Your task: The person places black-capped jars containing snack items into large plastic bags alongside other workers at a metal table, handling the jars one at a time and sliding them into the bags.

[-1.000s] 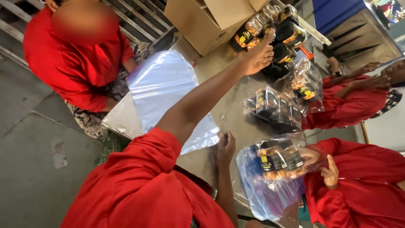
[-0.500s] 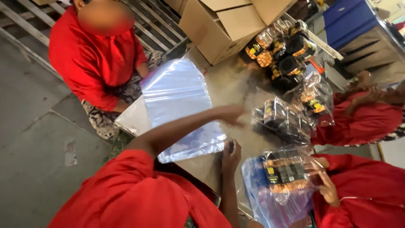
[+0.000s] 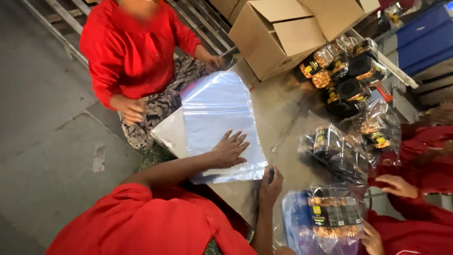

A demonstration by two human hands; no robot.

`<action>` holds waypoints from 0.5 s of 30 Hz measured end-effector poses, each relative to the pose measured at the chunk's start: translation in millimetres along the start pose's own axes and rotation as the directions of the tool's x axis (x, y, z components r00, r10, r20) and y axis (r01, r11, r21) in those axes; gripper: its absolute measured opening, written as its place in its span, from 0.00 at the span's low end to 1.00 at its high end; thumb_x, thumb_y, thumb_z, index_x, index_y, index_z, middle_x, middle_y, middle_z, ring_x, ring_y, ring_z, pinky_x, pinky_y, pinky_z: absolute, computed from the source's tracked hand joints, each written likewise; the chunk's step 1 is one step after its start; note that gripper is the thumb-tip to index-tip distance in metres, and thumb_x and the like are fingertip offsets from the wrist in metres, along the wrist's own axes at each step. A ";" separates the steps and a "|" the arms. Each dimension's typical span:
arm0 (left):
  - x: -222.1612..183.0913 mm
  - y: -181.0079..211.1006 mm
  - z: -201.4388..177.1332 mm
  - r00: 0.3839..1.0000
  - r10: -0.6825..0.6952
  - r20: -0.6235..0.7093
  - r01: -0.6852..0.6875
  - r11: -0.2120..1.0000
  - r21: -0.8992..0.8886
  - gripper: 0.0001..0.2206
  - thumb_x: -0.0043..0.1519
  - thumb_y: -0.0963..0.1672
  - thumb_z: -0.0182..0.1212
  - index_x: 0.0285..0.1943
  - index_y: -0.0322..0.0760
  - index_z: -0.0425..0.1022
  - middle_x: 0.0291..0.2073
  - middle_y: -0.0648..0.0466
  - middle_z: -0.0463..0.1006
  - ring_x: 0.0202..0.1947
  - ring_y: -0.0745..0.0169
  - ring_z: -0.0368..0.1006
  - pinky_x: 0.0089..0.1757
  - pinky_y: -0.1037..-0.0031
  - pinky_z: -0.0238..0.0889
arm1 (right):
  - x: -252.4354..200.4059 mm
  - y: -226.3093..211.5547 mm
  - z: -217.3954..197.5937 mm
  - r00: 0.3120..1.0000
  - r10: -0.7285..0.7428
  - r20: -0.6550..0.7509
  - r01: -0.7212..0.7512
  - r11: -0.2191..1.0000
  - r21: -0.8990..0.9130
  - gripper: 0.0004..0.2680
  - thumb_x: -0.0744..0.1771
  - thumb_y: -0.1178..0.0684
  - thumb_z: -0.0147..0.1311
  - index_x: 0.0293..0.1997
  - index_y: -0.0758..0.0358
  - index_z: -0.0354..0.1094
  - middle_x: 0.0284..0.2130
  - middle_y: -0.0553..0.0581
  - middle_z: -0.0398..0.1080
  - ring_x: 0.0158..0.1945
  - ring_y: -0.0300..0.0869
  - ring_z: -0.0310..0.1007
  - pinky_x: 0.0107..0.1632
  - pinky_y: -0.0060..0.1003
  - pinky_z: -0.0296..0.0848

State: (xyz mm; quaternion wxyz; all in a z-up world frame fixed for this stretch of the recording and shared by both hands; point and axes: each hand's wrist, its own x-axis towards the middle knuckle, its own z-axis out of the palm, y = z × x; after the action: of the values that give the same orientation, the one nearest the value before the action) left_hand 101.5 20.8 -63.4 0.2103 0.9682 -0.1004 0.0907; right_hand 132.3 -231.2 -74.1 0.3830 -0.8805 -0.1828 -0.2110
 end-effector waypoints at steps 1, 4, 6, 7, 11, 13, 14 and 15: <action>0.6 -0.1 0.3 1.000 0.002 -0.004 -0.002 1.000 0.002 0.35 0.65 0.58 0.50 0.75 0.35 0.57 0.75 0.37 0.50 0.77 0.38 0.40 0.68 0.43 0.30 | 0.2 1.0 0.0 1.000 -0.005 0.004 0.005 1.000 0.003 0.15 0.69 0.49 0.55 0.58 0.70 0.69 0.51 0.68 0.71 0.54 0.55 0.73 0.57 0.46 0.70; 0.6 0.0 -2.3 1.000 0.002 -0.010 -0.003 1.000 -0.019 0.35 0.65 0.58 0.50 0.75 0.34 0.57 0.75 0.36 0.49 0.76 0.37 0.39 0.68 0.42 0.30 | -0.1 2.0 0.4 0.999 -0.035 0.018 0.036 0.999 -0.013 0.15 0.69 0.49 0.55 0.57 0.70 0.69 0.51 0.68 0.72 0.54 0.56 0.72 0.58 0.46 0.70; -1.6 0.6 -3.0 1.000 -0.004 0.001 0.004 1.000 -0.008 0.35 0.65 0.58 0.50 0.75 0.34 0.57 0.75 0.36 0.50 0.77 0.38 0.39 0.68 0.42 0.30 | 0.9 2.4 0.4 0.998 -0.054 0.038 0.055 0.998 -0.025 0.15 0.70 0.49 0.55 0.57 0.70 0.69 0.51 0.68 0.72 0.54 0.57 0.72 0.58 0.47 0.70; -1.6 1.3 -3.1 1.000 -0.004 0.007 0.004 1.000 -0.002 0.35 0.65 0.58 0.50 0.75 0.34 0.57 0.75 0.36 0.50 0.77 0.38 0.39 0.68 0.42 0.30 | 1.1 2.6 -0.2 0.997 -0.059 0.049 0.060 0.998 -0.029 0.15 0.70 0.49 0.55 0.57 0.70 0.69 0.51 0.68 0.72 0.54 0.57 0.72 0.58 0.47 0.69; -1.3 1.4 -3.3 1.000 0.007 -0.002 -0.007 1.000 -0.015 0.35 0.65 0.58 0.49 0.75 0.33 0.57 0.75 0.36 0.49 0.77 0.37 0.39 0.68 0.42 0.29 | 1.7 0.7 -0.5 0.997 -0.045 0.056 0.045 0.999 0.004 0.14 0.70 0.49 0.53 0.57 0.69 0.69 0.51 0.67 0.72 0.54 0.55 0.73 0.58 0.46 0.70; -0.7 1.2 -3.6 1.000 0.006 0.007 -0.006 1.000 -0.012 0.35 0.66 0.58 0.49 0.75 0.34 0.56 0.75 0.36 0.49 0.77 0.38 0.38 0.68 0.43 0.29 | 1.6 -0.3 -0.5 0.996 -0.068 0.049 0.069 0.997 -0.018 0.14 0.70 0.49 0.53 0.57 0.69 0.70 0.51 0.67 0.72 0.55 0.56 0.72 0.58 0.46 0.70; -0.1 0.9 -4.0 1.000 -0.002 0.015 0.003 1.000 -0.015 0.35 0.65 0.58 0.49 0.75 0.34 0.56 0.75 0.36 0.49 0.77 0.38 0.38 0.68 0.43 0.28 | 1.9 -0.5 0.0 0.996 -0.078 0.044 0.079 0.996 -0.030 0.13 0.70 0.49 0.53 0.57 0.68 0.70 0.51 0.67 0.72 0.55 0.56 0.72 0.59 0.46 0.69; -0.4 1.4 -4.2 1.000 -0.006 0.027 0.006 1.000 -0.018 0.35 0.65 0.58 0.49 0.76 0.34 0.56 0.75 0.37 0.49 0.77 0.38 0.37 0.68 0.44 0.28 | 0.1 -0.7 -0.8 0.995 -0.090 0.043 0.091 0.995 -0.035 0.13 0.70 0.50 0.53 0.57 0.68 0.70 0.51 0.67 0.72 0.55 0.56 0.71 0.59 0.46 0.69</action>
State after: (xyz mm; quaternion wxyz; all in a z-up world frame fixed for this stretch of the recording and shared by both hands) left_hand 100.2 21.4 -59.2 0.2179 0.9677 -0.1011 0.0763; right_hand 131.9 -231.3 -73.1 0.3530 -0.8824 -0.2266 -0.2132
